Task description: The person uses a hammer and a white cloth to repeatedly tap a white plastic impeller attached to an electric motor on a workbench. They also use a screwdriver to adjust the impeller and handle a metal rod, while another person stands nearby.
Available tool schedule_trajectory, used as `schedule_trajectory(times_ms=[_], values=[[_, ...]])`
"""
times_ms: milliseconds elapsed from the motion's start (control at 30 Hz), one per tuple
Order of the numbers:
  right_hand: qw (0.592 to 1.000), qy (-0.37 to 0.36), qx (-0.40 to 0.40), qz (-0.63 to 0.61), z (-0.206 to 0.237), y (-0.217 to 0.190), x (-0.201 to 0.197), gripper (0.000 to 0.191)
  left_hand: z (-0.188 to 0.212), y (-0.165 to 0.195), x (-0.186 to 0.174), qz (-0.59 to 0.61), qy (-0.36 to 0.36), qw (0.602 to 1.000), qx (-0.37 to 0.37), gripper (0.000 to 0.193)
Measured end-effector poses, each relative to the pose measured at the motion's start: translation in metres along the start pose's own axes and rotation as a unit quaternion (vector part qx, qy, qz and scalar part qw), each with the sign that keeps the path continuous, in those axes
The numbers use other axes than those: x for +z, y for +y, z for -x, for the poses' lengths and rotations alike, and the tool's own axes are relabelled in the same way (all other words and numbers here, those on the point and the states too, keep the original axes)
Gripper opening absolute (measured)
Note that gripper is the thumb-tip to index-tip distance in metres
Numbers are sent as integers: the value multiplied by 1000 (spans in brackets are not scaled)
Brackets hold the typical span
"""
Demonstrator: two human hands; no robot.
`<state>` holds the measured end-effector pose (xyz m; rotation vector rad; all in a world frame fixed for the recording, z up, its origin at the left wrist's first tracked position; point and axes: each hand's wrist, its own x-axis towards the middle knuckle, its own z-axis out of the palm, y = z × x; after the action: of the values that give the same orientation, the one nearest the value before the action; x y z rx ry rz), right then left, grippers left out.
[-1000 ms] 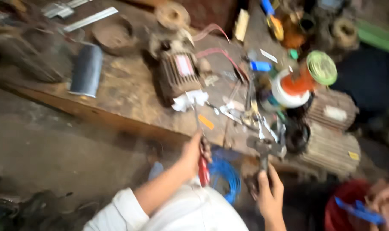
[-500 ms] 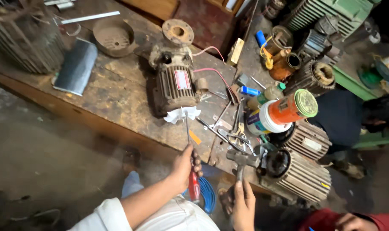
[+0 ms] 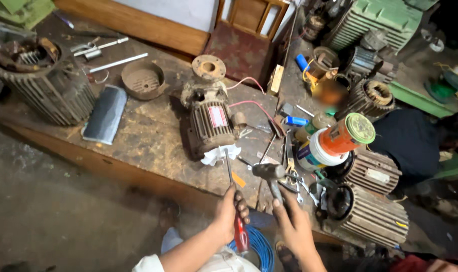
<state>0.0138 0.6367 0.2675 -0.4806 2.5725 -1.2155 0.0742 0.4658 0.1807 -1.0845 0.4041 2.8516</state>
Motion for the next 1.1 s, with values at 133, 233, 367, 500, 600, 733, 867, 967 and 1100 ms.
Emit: schedule_trajectory(times_ms=[133, 233, 367, 500, 600, 733, 867, 967, 1100], values=[[1000, -2, -17, -9, -10, -10, 1, 50, -1, 2, 2, -11, -3, 1000, -3, 43], [989, 37, -140, -38, -16, -11, 3, 47, -2, 0, 6, -19, 11, 1000, 8, 44], [998, 13, 26, -48, -23, -8, 6, 51, -5, -2, 6, -7, 36, 999, 13, 46], [999, 8, 16, -45, -26, -4, 6, 50, -9, -7, -3, 9, 37, 999, 5, 44], [1000, -2, -7, -7, -26, -3, 4, 49, -15, -11, -8, 1, 31, 1000, -3, 44], [1000, -23, 8, -13, -25, -11, 5, 47, -19, -13, -9, 12, 5, 1000, 11, 44], [999, -31, 14, -17, -24, -27, 11, 46, -14, -11, -6, 14, -7, 1000, 16, 45], [999, -37, 33, -19, -28, -30, 13, 48, -9, -10, -3, 15, -1, 1000, 12, 44], [996, -63, -38, 51, -41, -21, 22, 49, -3, -10, -1, 8, -6, 1000, 21, 45]])
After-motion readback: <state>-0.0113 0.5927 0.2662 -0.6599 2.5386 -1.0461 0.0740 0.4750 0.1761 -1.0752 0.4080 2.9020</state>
